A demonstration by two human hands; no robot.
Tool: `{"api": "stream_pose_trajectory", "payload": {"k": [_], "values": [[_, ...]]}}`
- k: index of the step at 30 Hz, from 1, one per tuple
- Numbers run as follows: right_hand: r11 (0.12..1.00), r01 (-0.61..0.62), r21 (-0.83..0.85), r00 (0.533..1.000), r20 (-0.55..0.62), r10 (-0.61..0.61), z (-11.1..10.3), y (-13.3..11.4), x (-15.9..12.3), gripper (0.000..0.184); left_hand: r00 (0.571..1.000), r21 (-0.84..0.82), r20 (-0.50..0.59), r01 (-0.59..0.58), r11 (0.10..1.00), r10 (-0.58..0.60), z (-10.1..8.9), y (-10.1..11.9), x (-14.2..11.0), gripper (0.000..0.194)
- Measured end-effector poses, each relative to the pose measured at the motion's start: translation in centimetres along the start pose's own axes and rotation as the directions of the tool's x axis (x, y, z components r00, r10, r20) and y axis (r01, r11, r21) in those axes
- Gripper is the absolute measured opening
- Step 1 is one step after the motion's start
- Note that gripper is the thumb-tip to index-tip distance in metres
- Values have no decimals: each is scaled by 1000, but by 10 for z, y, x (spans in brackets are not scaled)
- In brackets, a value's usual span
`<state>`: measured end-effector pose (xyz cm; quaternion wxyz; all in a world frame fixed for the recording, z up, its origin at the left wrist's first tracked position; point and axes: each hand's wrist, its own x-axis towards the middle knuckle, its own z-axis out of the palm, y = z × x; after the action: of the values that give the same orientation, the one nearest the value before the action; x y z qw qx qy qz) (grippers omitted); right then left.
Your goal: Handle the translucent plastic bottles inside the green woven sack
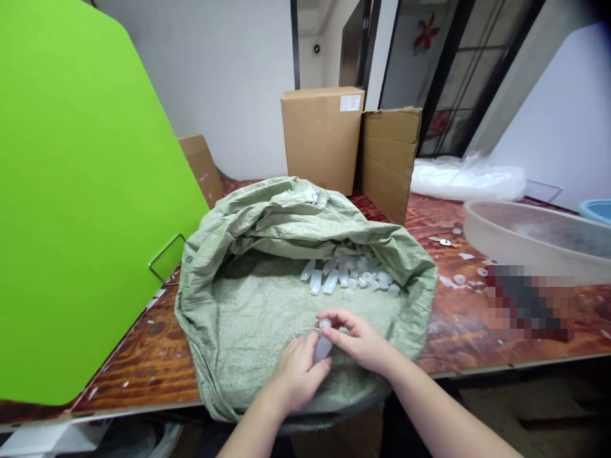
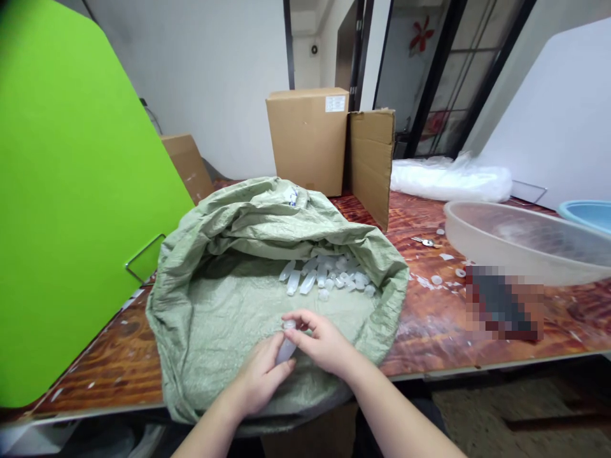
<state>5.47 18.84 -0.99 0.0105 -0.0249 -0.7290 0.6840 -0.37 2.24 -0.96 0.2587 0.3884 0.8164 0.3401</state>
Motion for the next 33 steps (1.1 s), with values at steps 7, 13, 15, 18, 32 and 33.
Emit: {"api": "stream_pose_trajectory", "payload": {"k": [7, 13, 15, 18, 32, 33], "values": [[996, 3, 90, 995, 97, -11, -12, 10, -15, 25, 987, -695, 161, 106, 711, 10, -3, -15, 0, 25], [871, 343, -352, 932, 242, -269, -20, -11, -20, 20, 938, -760, 321, 175, 626, 128, -10, -18, 2, 35], [803, 418, -426, 902, 301, -310, -21, -15, -21, 23, 925, -765, 344, 178, 619, 159, -11, -18, 1, 33], [666, 508, -547, 861, 353, -366, -22, -14, -23, 25, 921, -772, 357, 197, 604, 155, -12, -18, 0, 34], [806, 104, -583, 982, 190, 10, -13, -18, -13, 41, 946, -660, 324, 221, 718, 6, -10, -10, -2, 38], [813, 178, -554, 971, 232, -54, -14, -19, -14, 39, 949, -654, 316, 215, 725, 4, -9, -10, -3, 38]]}}
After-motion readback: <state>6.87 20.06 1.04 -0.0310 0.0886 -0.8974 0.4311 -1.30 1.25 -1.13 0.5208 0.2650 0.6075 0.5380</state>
